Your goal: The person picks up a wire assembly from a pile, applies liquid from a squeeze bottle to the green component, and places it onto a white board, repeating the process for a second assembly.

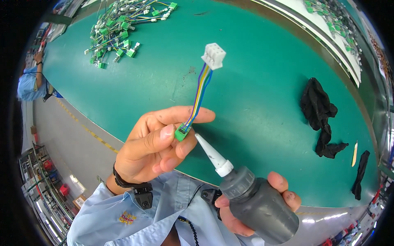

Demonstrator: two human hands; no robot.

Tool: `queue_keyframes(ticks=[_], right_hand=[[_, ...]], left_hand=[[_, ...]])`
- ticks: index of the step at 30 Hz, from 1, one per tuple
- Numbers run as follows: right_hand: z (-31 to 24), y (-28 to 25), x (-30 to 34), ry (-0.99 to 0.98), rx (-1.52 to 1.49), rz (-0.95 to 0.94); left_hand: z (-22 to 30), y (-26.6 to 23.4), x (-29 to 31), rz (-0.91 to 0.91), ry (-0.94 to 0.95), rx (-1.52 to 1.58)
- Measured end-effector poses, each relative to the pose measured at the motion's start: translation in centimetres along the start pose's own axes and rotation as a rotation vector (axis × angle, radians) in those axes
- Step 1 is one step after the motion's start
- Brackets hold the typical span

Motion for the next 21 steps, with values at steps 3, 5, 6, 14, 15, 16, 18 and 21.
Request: queue_keyframes(ticks=[3,5,6,14,15,16,18,21], right_hand=[[0.5,-0.4,-0.1,-0.006,0.006,0.004],[0.3,-0.7,0.0,-0.011,0.008,0.006],[0.5,-2.0,0.1,-0.014,0.009,0.007],[0.4,-1.2,-0.4,0.018,-0.035,0.126],[0.4,-1.3,-0.4,0.026,-0.047,0.148],[0.4,-1.2,-0.4,0.033,-0.058,0.169],[0.3,-1.4,-0.3,0.049,-0.081,0.213],[0.5,-1.4,-0.5,0.072,-0.11,0.281]], left_hand=[[0.3,-0.1,-0.2,-0.042,0.043,-0.005],[0.5,0.0,-0.1,-0.062,0.067,-0.006],[0.5,-0.1,0.0,-0.044,0.062,0.02],[0.4,-0.4,0.0,-0.058,0.036,0.134],[0.5,-0.4,0.0,-0.047,0.04,0.13],[0.5,-0.5,0.0,-0.036,0.043,0.126],[0.5,-0.7,-0.1,-0.024,0.055,0.121],[0.7,-0.8,-0.1,-0.004,0.075,0.111]])
Point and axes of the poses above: each hand's wrist, its own x-axis away from the middle knuckle, its own y-axis out of the palm, z = x × y, the point moved 9 cm from there along -x, towards the middle knuckle, and after that the axes turned 10 degrees about -y, right-handed, at the moved point
